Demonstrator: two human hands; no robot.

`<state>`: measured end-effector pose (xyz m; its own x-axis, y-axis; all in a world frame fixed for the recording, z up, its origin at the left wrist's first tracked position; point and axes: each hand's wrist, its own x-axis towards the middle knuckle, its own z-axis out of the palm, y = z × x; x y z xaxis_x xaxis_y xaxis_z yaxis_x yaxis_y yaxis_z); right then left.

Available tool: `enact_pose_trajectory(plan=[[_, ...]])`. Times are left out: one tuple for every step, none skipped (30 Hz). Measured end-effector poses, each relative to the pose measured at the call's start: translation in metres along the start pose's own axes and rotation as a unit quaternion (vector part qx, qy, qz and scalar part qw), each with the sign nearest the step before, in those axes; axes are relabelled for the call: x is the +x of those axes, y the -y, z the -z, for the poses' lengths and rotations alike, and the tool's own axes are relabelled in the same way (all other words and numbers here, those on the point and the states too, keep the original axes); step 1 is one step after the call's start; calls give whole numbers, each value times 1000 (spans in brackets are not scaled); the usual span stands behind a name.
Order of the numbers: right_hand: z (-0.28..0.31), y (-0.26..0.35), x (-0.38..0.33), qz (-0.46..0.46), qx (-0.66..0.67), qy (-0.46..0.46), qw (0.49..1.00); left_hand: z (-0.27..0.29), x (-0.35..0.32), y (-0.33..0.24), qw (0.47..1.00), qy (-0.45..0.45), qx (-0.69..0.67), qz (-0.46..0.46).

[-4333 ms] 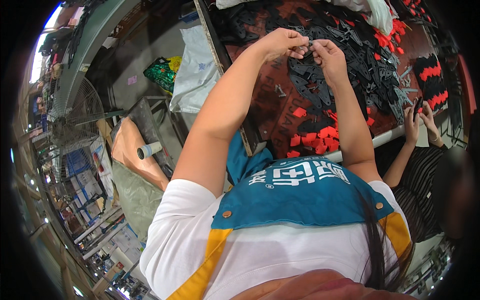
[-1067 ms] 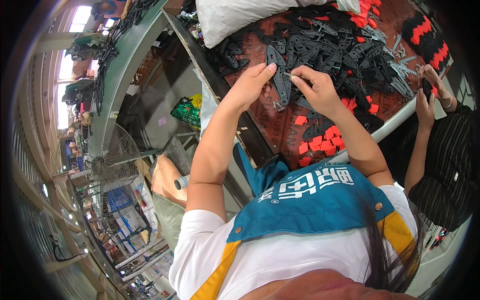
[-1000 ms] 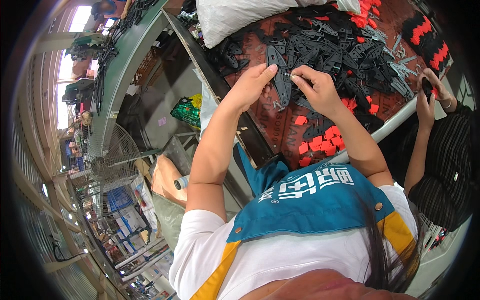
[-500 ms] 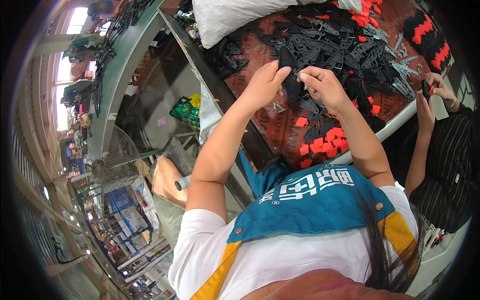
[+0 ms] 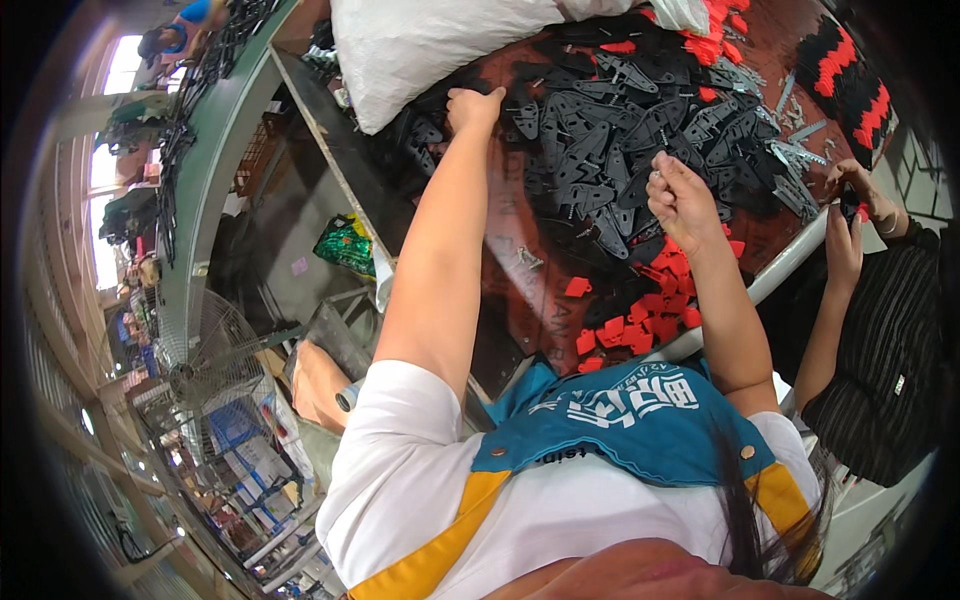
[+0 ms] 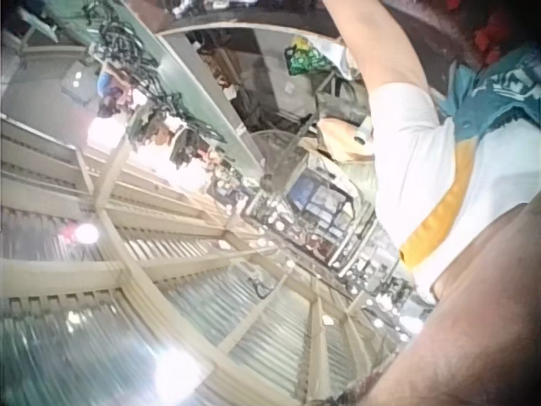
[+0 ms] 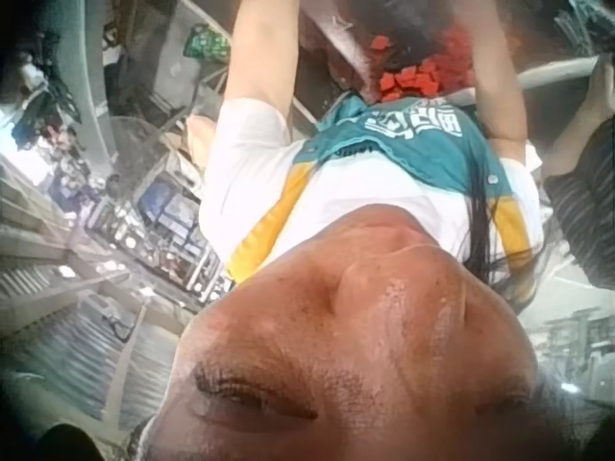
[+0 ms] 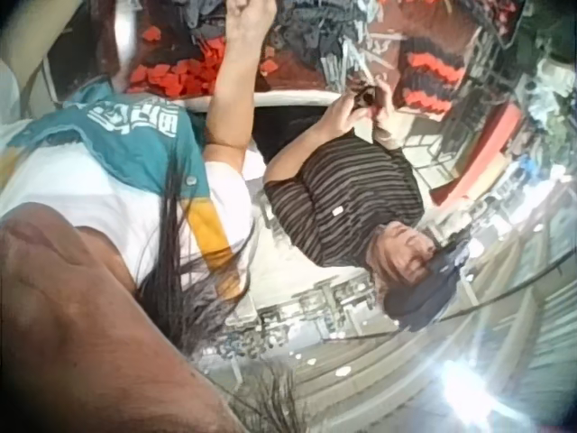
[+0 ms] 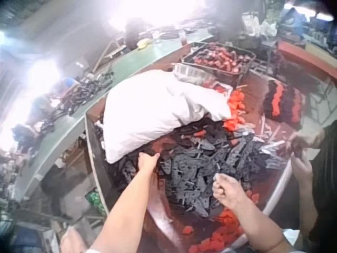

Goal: The person repeatedly picks up black plastic components and small metal fasteners from a table, inserts the fasteners into the components, and places the assembled units back on the table. The task is performed by hand without visible tools, and the workspace contains piles of both black and red parts.

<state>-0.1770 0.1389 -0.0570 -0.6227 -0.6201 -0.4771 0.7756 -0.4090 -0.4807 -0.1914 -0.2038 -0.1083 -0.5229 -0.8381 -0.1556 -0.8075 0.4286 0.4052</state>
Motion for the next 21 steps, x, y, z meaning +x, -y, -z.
enact_pose_trajectory(plan=[[-1,-3,-2,11,-4,6,1000,6,-2,-7,999,31,-7,38],[-4,-4,-3,23,-23,-1,999,6,-3,-12,999,10,4,50],[-7,-5,-4,33,-43,-7,999,-1,9,-4,997,78,-4,27],[-11,-7,-3,47,-59,-10,997,4,18,3,990,142,-10,1],[-13,-10,0,57,-84,7,995,7,20,13,989,147,-10,-21],[-18,-14,1,56,-107,17,992,10,19,27,987,152,-10,-42],[-25,-17,3,60,-130,27,989,16,13,33,985,157,-12,-67],[-31,-18,3,69,-151,31,986,31,-2,22,975,201,-74,-64],[-41,-20,2,76,-181,36,980,59,-27,9,959,242,-135,-57],[-47,-25,4,88,-197,53,975,87,-53,0,939,279,-197,-45],[-57,-29,4,91,-199,59,974,107,-75,-1,922,299,-239,-47],[-67,-33,4,97,-201,67,972,124,-95,-5,904,318,-282,-52],[-75,-37,3,105,-206,75,970,133,-111,-3,883,335,-325,-55],[-85,-40,-2,114,-210,81,968,139,-126,-1,869,333,-358,-74],[-95,-41,-7,123,-213,87,965,148,-141,0,849,353,-386,-75],[-102,-42,-12,131,-217,94,963,162,-158,-4,827,372,-414,-76],[-106,-45,-15,136,-226,101,959,162,-162,2,824,375,-414,-97],[-110,-47,-20,142,-244,97,954,169,-170,3,824,377,-410,-106],[-113,-48,-25,152,-263,92,948,177,-180,1,823,380,-406,-116],[-117,-49,-31,161,-281,87,942,183,-189,0,822,383,-402,-127],[-122,-50,-37,172,-292,84,937,186,-196,1,812,391,-416,-120]])
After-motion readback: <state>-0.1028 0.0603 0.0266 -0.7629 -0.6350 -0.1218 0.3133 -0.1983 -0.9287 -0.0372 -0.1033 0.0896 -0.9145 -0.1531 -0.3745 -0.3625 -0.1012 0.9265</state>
